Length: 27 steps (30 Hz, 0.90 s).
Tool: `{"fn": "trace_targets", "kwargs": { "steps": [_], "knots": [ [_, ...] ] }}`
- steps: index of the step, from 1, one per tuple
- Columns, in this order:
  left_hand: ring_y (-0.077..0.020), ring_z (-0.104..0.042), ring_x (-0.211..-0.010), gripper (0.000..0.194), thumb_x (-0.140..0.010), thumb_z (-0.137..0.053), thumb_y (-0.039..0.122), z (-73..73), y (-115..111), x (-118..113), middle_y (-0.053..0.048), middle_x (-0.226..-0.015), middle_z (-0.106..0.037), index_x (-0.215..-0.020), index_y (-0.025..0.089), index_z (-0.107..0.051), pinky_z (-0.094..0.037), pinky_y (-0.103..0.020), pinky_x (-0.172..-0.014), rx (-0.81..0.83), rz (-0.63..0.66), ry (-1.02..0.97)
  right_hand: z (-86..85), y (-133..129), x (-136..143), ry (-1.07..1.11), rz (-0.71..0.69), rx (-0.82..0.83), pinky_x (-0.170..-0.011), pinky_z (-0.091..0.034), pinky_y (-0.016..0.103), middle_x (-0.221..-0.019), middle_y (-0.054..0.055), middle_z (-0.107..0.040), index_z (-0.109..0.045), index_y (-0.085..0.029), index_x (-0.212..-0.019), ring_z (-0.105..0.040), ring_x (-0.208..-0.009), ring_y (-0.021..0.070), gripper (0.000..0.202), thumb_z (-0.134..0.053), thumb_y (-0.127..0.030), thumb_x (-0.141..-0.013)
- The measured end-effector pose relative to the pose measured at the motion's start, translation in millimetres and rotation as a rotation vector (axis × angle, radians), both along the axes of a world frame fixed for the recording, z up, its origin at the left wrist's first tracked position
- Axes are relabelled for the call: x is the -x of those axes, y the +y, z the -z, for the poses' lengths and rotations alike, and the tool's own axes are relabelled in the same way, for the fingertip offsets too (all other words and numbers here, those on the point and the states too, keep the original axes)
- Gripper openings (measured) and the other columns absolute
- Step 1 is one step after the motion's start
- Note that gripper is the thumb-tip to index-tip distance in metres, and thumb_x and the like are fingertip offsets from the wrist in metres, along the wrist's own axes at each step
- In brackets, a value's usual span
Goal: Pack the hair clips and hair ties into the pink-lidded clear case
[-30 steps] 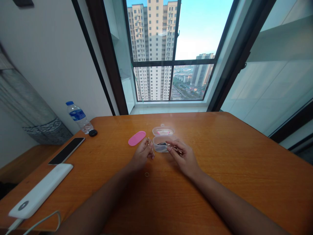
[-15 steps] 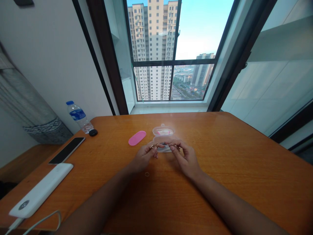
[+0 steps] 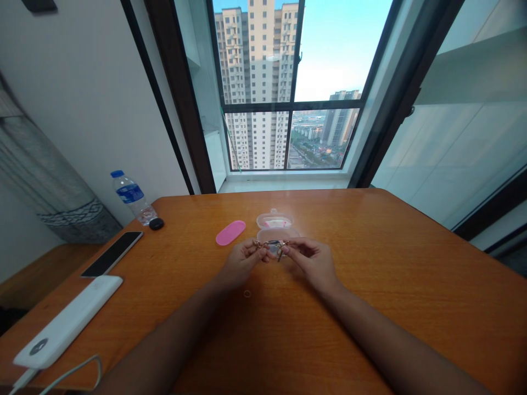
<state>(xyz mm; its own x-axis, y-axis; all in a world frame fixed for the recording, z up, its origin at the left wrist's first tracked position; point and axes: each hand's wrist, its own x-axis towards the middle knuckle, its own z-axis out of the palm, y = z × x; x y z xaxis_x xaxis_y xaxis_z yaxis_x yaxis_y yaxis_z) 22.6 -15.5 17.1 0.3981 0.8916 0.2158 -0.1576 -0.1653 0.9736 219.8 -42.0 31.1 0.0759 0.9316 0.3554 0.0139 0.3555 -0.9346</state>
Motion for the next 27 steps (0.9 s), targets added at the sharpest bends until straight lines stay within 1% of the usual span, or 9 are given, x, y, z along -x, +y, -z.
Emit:
{"fn": "trace_targets", "kwargs": {
  "steps": [3, 6, 8, 11, 13, 18, 22, 27],
  "knots": [
    [-0.0174, -0.062, -0.084, 0.029, -0.076, -0.076, 0.041, -2.2, 0.4, 0.0, -0.007, -0.088, -0.069, -0.086, 0.014, -0.074, -0.05, -0.031, -0.082, -0.035, -0.04, -0.047, -3.0, -1.8, -0.2, 0.006, -0.023, 0.023, -0.067, -0.059, 0.033, -0.08, 0.005, -0.077, -0.077, -0.019, -0.086, -0.069, -0.068, 0.0186, 0.022, -0.079, -0.038, -0.074],
    [-0.0177, -0.061, -0.09, 0.026, -0.067, -0.084, 0.036, -3.7, 1.9, 0.6, -0.007, -0.092, -0.065, -0.082, 0.015, -0.078, -0.05, -0.028, -0.083, -0.091, -0.078, -0.074, -5.3, -3.1, -1.1, -0.013, -0.038, 0.02, -0.066, -0.058, 0.032, -0.076, 0.004, -0.076, -0.077, -0.019, -0.087, -0.068, -0.064, 0.0173, 0.022, -0.076, -0.039, -0.077],
    [-0.0166, -0.061, -0.086, 0.026, -0.065, -0.085, 0.033, -3.8, 2.3, 0.9, -0.006, -0.088, -0.067, -0.082, 0.015, -0.079, -0.05, -0.027, -0.079, -0.074, -0.088, -0.06, -5.5, -3.0, -1.9, -0.039, -0.032, 0.003, -0.067, -0.057, 0.032, -0.076, 0.004, -0.076, -0.078, -0.019, -0.086, -0.068, -0.065, 0.0174, 0.022, -0.075, -0.039, -0.078],
    [-0.0148, -0.062, -0.072, 0.029, -0.063, -0.086, 0.032, -2.9, 1.2, 0.6, -0.006, -0.078, -0.071, -0.083, 0.012, -0.078, -0.05, -0.026, -0.069, 0.021, -0.091, -0.018, -4.8, -1.9, -3.3, -0.079, -0.014, -0.018, -0.069, -0.056, 0.031, -0.08, 0.004, -0.077, -0.078, -0.019, -0.085, -0.068, -0.069, 0.0176, 0.021, -0.074, -0.038, -0.079],
    [-0.0143, -0.063, -0.066, 0.033, -0.061, -0.087, 0.032, -2.2, 0.1, 0.1, -0.006, -0.078, -0.073, -0.085, 0.011, -0.078, -0.051, -0.026, -0.066, 0.084, -0.093, -0.014, -3.9, -0.9, -4.1, -0.084, -0.015, -0.004, -0.069, -0.055, 0.03, -0.081, 0.005, -0.077, -0.078, -0.019, -0.085, -0.068, -0.07, 0.0178, 0.021, -0.075, -0.039, -0.079],
    [-0.0135, -0.065, -0.062, 0.037, -0.056, -0.089, 0.028, -0.6, -0.9, -0.6, -0.008, -0.078, -0.076, -0.086, 0.01, -0.077, -0.053, -0.024, -0.062, 0.157, -0.087, -0.043, -0.1, 0.8, -3.4, -0.079, -0.044, 0.059, -0.07, -0.055, 0.031, -0.084, 0.007, -0.078, -0.079, -0.019, -0.086, -0.07, -0.073, 0.0205, 0.024, -0.077, -0.041, -0.076],
    [-0.0132, -0.065, -0.061, 0.04, -0.054, -0.09, 0.026, -0.5, -0.7, -0.4, -0.008, -0.077, -0.076, -0.087, 0.01, -0.077, -0.054, -0.023, -0.061, 0.171, -0.089, -0.046, 2.5, 1.0, -2.4, -0.09, -0.075, 0.067, -0.073, -0.055, 0.032, -0.086, 0.007, -0.078, -0.079, -0.019, -0.087, -0.071, -0.077, 0.0217, 0.024, -0.077, -0.04, -0.076],
    [-0.0132, -0.065, -0.059, 0.039, -0.055, -0.09, 0.026, -2.5, -0.9, -1.0, -0.008, -0.074, -0.075, -0.086, 0.009, -0.076, -0.053, -0.023, -0.058, 0.169, -0.085, -0.028, 2.2, 1.1, -2.3, -0.101, -0.091, 0.083, -0.072, -0.055, 0.032, -0.086, 0.007, -0.078, -0.078, -0.019, -0.088, -0.072, -0.075, 0.0214, 0.025, -0.077, -0.04, -0.076]
  ]
}}
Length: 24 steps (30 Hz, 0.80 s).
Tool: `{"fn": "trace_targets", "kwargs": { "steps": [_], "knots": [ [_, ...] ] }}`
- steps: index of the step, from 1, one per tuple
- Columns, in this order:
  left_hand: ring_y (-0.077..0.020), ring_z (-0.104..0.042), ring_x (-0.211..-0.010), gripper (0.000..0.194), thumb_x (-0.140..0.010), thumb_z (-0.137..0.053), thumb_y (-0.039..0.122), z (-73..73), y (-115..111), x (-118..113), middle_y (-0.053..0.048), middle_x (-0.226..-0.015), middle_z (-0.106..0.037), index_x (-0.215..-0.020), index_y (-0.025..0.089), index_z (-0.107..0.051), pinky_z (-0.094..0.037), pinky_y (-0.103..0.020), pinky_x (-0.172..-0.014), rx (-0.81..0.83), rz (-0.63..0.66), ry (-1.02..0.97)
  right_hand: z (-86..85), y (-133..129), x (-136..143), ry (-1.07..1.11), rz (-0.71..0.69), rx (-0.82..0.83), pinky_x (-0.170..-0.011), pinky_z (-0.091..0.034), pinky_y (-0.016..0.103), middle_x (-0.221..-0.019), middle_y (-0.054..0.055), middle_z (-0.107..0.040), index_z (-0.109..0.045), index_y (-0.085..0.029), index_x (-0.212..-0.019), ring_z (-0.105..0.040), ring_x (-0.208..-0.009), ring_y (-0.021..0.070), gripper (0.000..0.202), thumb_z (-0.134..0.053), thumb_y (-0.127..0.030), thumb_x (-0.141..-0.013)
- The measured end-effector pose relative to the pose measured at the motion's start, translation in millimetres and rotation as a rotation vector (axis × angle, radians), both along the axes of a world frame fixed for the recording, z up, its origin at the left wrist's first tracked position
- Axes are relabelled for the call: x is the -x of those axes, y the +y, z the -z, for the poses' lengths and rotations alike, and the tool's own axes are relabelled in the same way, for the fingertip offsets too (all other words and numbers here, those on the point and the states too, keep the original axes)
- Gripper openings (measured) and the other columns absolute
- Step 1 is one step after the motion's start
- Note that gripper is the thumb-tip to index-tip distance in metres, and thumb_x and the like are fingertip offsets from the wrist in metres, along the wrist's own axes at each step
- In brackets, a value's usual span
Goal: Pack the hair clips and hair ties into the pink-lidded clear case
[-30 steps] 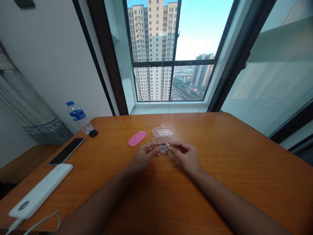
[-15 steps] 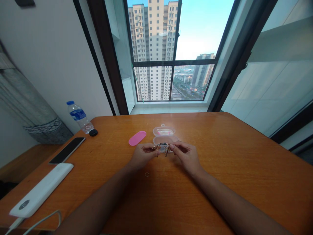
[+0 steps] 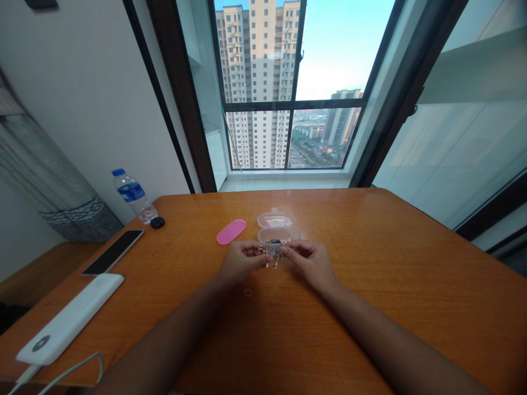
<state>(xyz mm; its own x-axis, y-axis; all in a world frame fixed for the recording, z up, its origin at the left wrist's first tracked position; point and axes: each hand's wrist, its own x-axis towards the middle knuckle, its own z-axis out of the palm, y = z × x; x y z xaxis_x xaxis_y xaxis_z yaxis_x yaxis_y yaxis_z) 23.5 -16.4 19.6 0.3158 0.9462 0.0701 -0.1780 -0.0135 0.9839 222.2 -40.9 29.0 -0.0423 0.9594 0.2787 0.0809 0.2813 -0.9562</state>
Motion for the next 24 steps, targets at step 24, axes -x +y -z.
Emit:
{"fn": "trace_targets", "kwargs": {
  "steps": [24],
  "knots": [
    [-0.0188, -0.067, -0.081, 0.039, -0.069, -0.081, 0.027, -0.4, -8, 2, -0.009, -0.09, -0.074, -0.104, 0.013, -0.075, -0.055, -0.03, -0.077, -0.242, 0.083, 0.177, -5.8, -10, 7, -0.042, -0.186, -0.072, -0.077, -0.056, 0.031, -0.092, 0.006, -0.077, -0.074, -0.02, -0.092, -0.072, -0.084, 0.0201, 0.018, -0.072, -0.035, -0.082]
  ]
}}
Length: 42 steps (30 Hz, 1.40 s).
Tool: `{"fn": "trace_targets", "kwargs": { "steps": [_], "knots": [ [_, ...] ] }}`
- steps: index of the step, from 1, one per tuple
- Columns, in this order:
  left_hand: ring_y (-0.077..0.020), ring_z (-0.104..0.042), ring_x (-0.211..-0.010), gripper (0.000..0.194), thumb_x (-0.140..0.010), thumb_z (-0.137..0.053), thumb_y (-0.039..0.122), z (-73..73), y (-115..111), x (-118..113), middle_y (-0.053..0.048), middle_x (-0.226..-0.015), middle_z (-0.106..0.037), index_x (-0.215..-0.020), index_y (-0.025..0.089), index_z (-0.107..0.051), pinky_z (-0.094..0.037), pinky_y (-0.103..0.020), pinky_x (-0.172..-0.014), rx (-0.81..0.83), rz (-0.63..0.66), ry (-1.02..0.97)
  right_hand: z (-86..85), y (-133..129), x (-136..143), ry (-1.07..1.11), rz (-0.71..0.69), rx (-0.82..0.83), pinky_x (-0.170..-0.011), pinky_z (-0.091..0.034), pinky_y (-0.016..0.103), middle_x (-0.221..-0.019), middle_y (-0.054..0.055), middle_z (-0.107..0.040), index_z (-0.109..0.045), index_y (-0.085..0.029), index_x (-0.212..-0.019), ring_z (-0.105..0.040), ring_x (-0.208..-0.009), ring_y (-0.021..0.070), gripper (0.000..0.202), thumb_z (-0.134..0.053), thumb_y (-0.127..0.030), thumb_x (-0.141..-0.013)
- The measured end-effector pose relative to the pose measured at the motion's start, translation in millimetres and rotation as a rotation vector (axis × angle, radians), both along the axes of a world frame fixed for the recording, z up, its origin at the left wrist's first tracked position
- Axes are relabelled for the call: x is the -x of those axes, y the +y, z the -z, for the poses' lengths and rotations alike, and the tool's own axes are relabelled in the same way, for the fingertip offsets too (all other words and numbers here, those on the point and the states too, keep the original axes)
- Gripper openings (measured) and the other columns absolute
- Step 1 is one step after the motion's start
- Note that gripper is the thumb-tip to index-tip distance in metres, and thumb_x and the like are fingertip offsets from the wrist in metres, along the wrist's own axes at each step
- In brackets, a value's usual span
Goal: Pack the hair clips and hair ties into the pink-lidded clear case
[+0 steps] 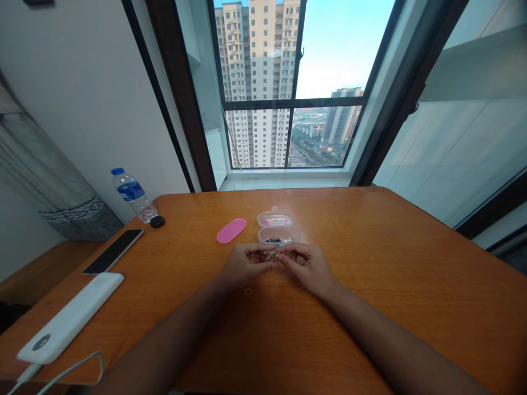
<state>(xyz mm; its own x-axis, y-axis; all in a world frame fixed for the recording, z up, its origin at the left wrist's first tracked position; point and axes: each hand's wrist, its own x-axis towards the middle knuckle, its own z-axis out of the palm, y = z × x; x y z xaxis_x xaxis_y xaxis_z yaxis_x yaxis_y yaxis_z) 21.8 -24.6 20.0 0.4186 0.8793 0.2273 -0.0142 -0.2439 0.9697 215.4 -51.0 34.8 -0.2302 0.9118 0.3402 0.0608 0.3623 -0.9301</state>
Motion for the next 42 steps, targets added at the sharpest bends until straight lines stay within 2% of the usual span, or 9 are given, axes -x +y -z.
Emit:
{"fn": "trace_targets", "kwargs": {
  "steps": [3, 7, 12, 17, 20, 26, 34, 38, 42],
  "knots": [
    [-0.02, -0.068, -0.084, 0.049, -0.066, -0.084, 0.029, 3.1, 1, -1, -0.01, -0.095, -0.075, -0.11, 0.013, -0.073, -0.055, -0.032, -0.082, 0.012, -0.048, -0.038, -4.8, -3, -1, -0.065, 0.055, -0.085, -0.072, -0.055, 0.029, -0.087, 0.005, -0.077, -0.074, -0.019, -0.089, -0.07, -0.078, 0.0188, 0.015, -0.07, -0.033, -0.083],
    [-0.0182, -0.067, -0.083, 0.037, -0.075, -0.077, 0.032, 2.1, 4, 2, -0.009, -0.094, -0.074, -0.106, 0.013, -0.073, -0.054, -0.03, -0.081, -0.081, -0.157, -0.068, -2.9, 0, -8, -0.101, 0.265, -0.169, -0.067, -0.052, 0.03, -0.081, 0.005, -0.075, -0.074, -0.019, -0.086, -0.066, -0.071, 0.0184, 0.018, -0.071, -0.036, -0.082],
    [-0.0182, -0.067, -0.085, 0.03, -0.081, -0.069, 0.035, -1.6, 10, 7, -0.009, -0.095, -0.074, -0.102, 0.013, -0.073, -0.053, -0.027, -0.078, -0.091, -0.296, -0.092, 3.2, 12, -18, -0.051, 0.559, -0.206, -0.065, -0.049, 0.031, -0.086, 0.007, -0.074, -0.074, -0.018, -0.091, -0.061, -0.07, 0.0185, 0.026, -0.07, -0.042, -0.083],
    [-0.0174, -0.066, -0.081, 0.025, -0.081, -0.067, 0.032, 1.9, 16, 8, -0.008, -0.089, -0.074, -0.095, 0.013, -0.074, -0.051, -0.025, -0.074, -0.106, -0.387, -0.007, 3.2, 22, -26, -0.183, 0.675, -0.233, -0.069, -0.048, 0.032, -0.086, 0.007, -0.074, -0.077, -0.02, -0.092, -0.061, -0.074, 0.0199, 0.029, -0.067, -0.046, -0.085],
    [-0.0164, -0.066, -0.077, 0.024, -0.081, -0.066, 0.032, 3.6, 18, 8, -0.007, -0.085, -0.074, -0.094, 0.013, -0.074, -0.05, -0.024, -0.07, -0.103, -0.419, 0.024, 5.2, 25, -30, -0.256, 0.648, -0.259, -0.081, -0.048, 0.036, -0.09, 0.007, -0.074, -0.078, -0.021, -0.093, -0.064, -0.086, 0.0229, 0.028, -0.067, -0.046, -0.085],
    [-0.0148, -0.065, -0.07, 0.025, -0.08, -0.064, 0.03, 1.9, 21, 11, -0.006, -0.082, -0.072, -0.094, 0.012, -0.073, -0.049, -0.023, -0.065, -0.089, -0.45, 0.041, 8.7, 29, -32, -0.413, 0.637, -0.249, -0.082, -0.047, 0.038, -0.093, 0.009, -0.074, -0.078, -0.023, -0.1, -0.064, -0.087, 0.0249, 0.029, -0.066, -0.045, -0.086],
    [-0.0106, -0.052, -0.059, 0.025, -0.08, -0.061, 0.03, -1.4, 29, 25, 0.0, -0.067, -0.061, -0.094, 0.012, -0.072, -0.038, -0.02, -0.054, -0.124, -0.432, 0.102, -3.4, 16, -25, -0.388, 0.559, -0.385, -0.087, -0.048, 0.041, -0.096, 0.007, -0.074, -0.075, -0.025, -0.102, -0.062, -0.093, 0.0253, 0.021, -0.059, -0.034, -0.092],
    [-0.0096, -0.043, -0.053, 0.027, -0.083, -0.056, 0.03, -2.8, 29, 33, 0.002, -0.061, -0.054, -0.094, 0.012, -0.072, -0.033, -0.021, -0.053, -0.209, -0.353, 0.314, -6.0, 6, -17, -0.42, 0.391, -0.482, -0.088, -0.048, 0.042, -0.101, 0.006, -0.074, -0.073, -0.027, -0.103, -0.063, -0.095, 0.0253, 0.019, -0.058, -0.028, -0.092],
    [-0.0105, -0.044, -0.055, 0.024, -0.079, -0.053, 0.022, -10.9, 27, 43, 0.002, -0.06, -0.053, -0.091, 0.014, -0.072, -0.033, -0.022, -0.056, -0.33, -0.226, 0.589, -4.9, -4, -7, -0.58, 0.081, -0.528, -0.083, -0.048, 0.038, -0.097, 0.006, -0.074, -0.072, -0.026, -0.106, -0.064, -0.09, 0.0233, 0.022, -0.054, -0.025, -0.092]
  ]
}}
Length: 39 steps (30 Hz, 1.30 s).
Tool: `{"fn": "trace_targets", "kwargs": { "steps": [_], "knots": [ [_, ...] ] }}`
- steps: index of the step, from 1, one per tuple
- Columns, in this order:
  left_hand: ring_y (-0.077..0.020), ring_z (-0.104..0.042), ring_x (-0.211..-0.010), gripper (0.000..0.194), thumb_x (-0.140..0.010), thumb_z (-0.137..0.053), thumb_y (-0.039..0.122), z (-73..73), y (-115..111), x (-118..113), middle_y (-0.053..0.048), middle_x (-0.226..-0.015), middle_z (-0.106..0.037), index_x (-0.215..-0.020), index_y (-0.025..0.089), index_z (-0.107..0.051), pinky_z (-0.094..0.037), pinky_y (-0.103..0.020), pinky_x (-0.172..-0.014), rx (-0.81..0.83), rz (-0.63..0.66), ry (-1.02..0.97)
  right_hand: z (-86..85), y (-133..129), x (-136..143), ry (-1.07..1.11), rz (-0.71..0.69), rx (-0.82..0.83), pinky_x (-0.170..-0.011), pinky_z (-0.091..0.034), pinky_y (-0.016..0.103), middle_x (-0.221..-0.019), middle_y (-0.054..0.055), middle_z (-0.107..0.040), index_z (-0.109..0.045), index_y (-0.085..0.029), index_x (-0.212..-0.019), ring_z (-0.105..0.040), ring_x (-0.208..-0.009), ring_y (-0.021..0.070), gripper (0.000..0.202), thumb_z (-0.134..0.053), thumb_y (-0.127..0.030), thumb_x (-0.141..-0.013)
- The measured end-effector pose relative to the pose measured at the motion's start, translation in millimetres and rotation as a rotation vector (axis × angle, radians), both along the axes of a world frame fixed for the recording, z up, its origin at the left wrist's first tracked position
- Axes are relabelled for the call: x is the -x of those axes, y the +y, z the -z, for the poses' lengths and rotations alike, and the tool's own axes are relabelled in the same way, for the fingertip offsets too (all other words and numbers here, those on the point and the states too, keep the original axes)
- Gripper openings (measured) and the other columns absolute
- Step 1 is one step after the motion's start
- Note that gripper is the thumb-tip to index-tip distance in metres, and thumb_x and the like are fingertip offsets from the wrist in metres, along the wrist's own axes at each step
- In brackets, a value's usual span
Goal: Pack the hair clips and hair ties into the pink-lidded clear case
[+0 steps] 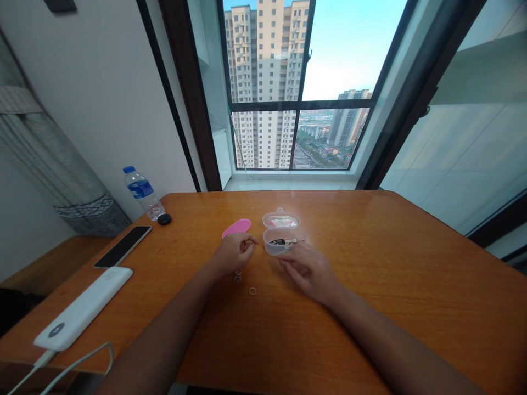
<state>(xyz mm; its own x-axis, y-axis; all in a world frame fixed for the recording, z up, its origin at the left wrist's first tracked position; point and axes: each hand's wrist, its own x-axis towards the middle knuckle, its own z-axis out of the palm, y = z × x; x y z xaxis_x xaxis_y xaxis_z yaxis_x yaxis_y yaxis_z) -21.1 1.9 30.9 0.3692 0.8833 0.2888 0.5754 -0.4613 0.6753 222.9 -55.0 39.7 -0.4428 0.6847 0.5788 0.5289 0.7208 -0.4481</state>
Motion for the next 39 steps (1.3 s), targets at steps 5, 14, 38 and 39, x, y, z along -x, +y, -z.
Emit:
{"fn": "trace_targets", "kwargs": {
  "steps": [5, 14, 38, 39],
  "knots": [
    [-0.0113, -0.049, -0.057, 0.023, -0.068, -0.055, 0.017, -8.0, 0, 22, 0.001, -0.066, -0.058, -0.085, 0.017, -0.07, -0.034, -0.021, -0.053, 0.165, 0.243, 0.257, 2.4, -7, 10, -0.283, -0.248, 0.171, -0.073, -0.048, 0.028, -0.088, 0.005, -0.072, -0.073, -0.022, -0.104, -0.065, -0.079, 0.0177, 0.025, -0.05, -0.023, -0.094],
    [-0.0103, -0.041, -0.051, 0.015, -0.062, -0.058, 0.022, -16.5, 5, 47, 0.005, -0.056, -0.05, -0.074, 0.017, -0.066, -0.028, -0.022, -0.049, 0.381, 0.225, 0.348, 3.4, -6, 8, -0.305, -0.257, 0.232, -0.073, -0.048, 0.026, -0.09, 0.004, -0.072, -0.074, -0.023, -0.102, -0.065, -0.08, 0.017, 0.024, -0.052, -0.021, -0.092],
    [-0.0099, -0.045, -0.051, 0.02, -0.066, -0.063, 0.032, -20.2, 1, 44, 0.003, -0.057, -0.055, -0.072, 0.015, -0.071, -0.03, -0.021, -0.045, 0.447, 0.265, 0.428, 4.0, -3, 6, -0.333, -0.256, 0.256, -0.076, -0.049, 0.026, -0.094, 0.005, -0.072, -0.072, -0.02, -0.103, -0.066, -0.083, 0.0165, 0.022, -0.053, -0.02, -0.092],
    [-0.01, -0.045, -0.052, 0.021, -0.065, -0.065, 0.034, -18.9, 1, 44, 0.003, -0.057, -0.054, -0.072, 0.015, -0.072, -0.03, -0.021, -0.045, 0.449, 0.262, 0.439, 3.9, -3, 6, -0.342, -0.256, 0.257, -0.075, -0.049, 0.026, -0.095, 0.005, -0.072, -0.072, -0.02, -0.103, -0.066, -0.083, 0.0165, 0.022, -0.053, -0.02, -0.092]
  ]
}}
